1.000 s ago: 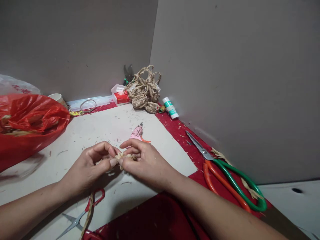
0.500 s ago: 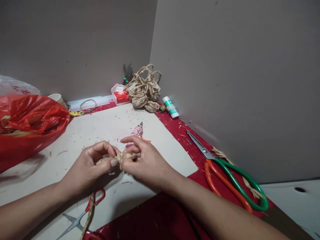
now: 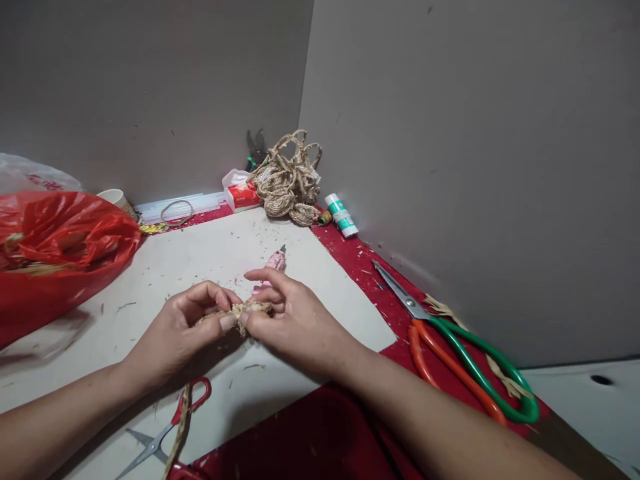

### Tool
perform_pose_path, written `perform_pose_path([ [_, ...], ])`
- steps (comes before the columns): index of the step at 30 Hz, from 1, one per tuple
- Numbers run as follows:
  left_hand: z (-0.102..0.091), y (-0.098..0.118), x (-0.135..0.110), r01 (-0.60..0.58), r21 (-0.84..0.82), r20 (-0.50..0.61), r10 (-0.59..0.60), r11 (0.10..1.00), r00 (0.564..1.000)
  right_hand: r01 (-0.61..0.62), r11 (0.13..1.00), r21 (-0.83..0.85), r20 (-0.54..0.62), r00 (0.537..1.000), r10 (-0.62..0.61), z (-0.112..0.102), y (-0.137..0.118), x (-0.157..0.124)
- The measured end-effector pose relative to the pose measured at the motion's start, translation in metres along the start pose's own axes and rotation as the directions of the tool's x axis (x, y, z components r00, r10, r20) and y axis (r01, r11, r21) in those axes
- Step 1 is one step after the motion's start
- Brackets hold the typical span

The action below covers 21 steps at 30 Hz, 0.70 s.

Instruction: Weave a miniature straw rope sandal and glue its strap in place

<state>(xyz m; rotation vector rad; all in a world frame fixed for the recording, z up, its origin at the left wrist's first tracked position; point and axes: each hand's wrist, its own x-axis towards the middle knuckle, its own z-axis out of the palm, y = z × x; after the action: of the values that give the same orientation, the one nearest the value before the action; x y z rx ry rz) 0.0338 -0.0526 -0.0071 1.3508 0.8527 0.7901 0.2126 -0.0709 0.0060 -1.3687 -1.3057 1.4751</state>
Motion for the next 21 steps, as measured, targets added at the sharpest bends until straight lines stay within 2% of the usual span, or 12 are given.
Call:
perform_pose_path([
  [10,0.001,0.003,0.000,0.015,0.089,-0.008,-0.014,0.996,1.000,-0.016,1.000,-0.021,-0.019,1.000,0.016,0.005,0.005,0.000],
  [13,0.001,0.004,-0.001,0.014,0.055,-0.017,-0.013,0.998,1.000,-0.001,0.999,-0.034,-0.004,1.000,0.001,0.000,0.002,-0.001],
  [18,-0.001,0.003,0.000,-0.015,-0.024,-0.046,0.014,1.000,0.999,0.079,0.995,0.058,0.051,0.995,-0.082,-0.009,0.001,-0.001],
  [21,-0.003,0.002,0.000,-0.032,-0.024,-0.057,0.030,0.999,0.998,0.072,0.995,0.076,0.050,0.996,-0.076,-0.008,0.002,0.001],
])
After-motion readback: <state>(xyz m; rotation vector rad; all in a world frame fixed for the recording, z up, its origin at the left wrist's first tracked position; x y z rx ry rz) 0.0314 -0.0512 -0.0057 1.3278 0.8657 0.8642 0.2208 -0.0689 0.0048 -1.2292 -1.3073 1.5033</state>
